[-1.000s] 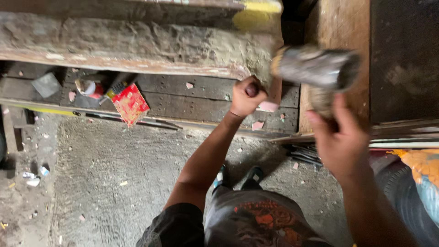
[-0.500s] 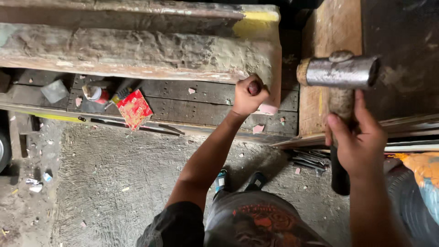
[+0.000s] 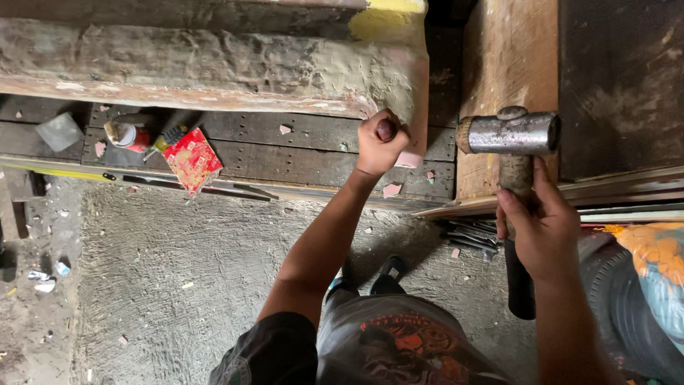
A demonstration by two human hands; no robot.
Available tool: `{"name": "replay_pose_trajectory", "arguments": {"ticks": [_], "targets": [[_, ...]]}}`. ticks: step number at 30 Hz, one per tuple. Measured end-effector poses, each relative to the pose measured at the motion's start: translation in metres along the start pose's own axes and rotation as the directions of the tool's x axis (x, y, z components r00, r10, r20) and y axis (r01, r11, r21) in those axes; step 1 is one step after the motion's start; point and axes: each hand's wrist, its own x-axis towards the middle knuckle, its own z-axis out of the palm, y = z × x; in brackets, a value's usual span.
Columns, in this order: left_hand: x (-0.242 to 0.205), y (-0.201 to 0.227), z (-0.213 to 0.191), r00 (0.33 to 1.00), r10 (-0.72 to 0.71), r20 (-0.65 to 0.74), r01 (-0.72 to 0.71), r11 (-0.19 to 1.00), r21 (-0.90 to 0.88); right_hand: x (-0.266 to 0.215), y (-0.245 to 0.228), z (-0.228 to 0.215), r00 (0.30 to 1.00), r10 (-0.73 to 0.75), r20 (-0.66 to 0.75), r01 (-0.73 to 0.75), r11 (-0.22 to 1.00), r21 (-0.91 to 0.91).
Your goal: The person uses a hammer and a small cylindrical tool to repeatedly strike and shape the edge of a large foam piece resting on a wooden workbench. The person adjusts the tool and foam position while continuing to chip away at the foam edge.
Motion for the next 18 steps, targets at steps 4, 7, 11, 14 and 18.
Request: {"name": "replay_pose_trajectory", "arguments": {"ticks": [4,7,11,14,18], "targets": [[0.003,0.002,-0.001,0.999,0.031,0.024,-0.032,0.998,0.057,0.004,-0.021,0.002,0.999,-0.048,0.024,0.05,0.994,-0.095],[0.004,0.008,0.004,0.996,0.022,0.081,-0.031,0.994,0.104,0.01,-0.046,0.007,0.983,-0.174,0.052,0.181,0.959,-0.218],[0.007,0.019,0.01,0.977,0.117,0.178,-0.138,0.984,0.111,0.025,-0.074,0.029,0.93,-0.342,0.133,0.363,0.803,-0.472],[0.01,0.02,0.01,0.99,0.027,0.141,-0.048,0.987,0.152,0.034,-0.081,0.034,0.863,-0.359,0.357,0.505,0.634,-0.586],[0.025,0.013,0.004,0.994,0.021,0.104,-0.042,0.977,0.208,0.038,-0.088,0.017,0.892,-0.383,0.24,0.452,0.755,-0.475]]}}
